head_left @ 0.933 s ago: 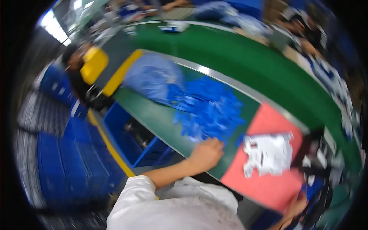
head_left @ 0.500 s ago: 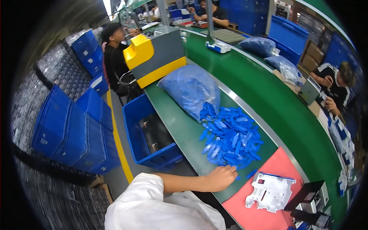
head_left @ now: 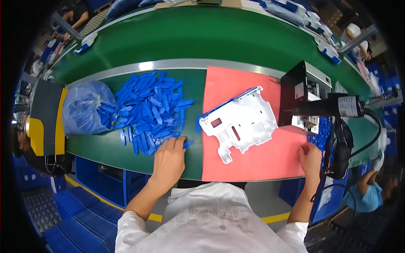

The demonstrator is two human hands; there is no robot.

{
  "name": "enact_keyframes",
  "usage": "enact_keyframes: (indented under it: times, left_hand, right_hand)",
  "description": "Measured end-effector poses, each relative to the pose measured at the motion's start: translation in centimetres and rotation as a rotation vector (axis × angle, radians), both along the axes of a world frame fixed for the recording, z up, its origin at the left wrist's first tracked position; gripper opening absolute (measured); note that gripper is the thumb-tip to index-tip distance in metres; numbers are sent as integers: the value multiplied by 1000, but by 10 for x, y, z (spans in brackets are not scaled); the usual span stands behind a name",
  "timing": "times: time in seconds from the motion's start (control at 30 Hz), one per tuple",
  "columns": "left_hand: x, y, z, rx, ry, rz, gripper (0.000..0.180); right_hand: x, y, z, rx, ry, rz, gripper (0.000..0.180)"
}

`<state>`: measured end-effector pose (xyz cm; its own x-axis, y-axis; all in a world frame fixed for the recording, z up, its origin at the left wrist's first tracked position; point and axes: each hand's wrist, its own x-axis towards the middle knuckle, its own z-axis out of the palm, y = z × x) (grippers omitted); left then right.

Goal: Assembling white plastic component housings by inserting blue plastic pieces and securing them with an electric screwdriver at a factory assembly line.

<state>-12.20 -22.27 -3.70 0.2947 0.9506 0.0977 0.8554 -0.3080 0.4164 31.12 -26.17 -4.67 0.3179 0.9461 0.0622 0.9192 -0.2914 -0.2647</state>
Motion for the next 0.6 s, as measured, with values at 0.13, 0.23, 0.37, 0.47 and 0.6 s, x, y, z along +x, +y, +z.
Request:
enact_keyframes:
  times: [0.13, 0.23, 0.37, 0.47, 0.6]
  left_hand:
    - [3, -3, -7, 29, 25, -43, 26]
    - [6, -3, -6, 57, 18, -48, 23]
    - [6, -6, -4, 31, -72, -26, 21]
    - [5, -9, -7, -14, -53, -46, 18]
    - [22, -24, -3, -111, -546, -82, 18]
  right_hand:
    - [-2, -2, 3, -6, -15, -74, 17]
    - [-53, -6, 31, 122, 488, -38, 20]
    - [-129, 30, 44, 206, 541, 550, 17]
    - [-152, 64, 38, 101, 580, 612, 12]
    - [-153, 82, 23, 45, 455, 809, 13]
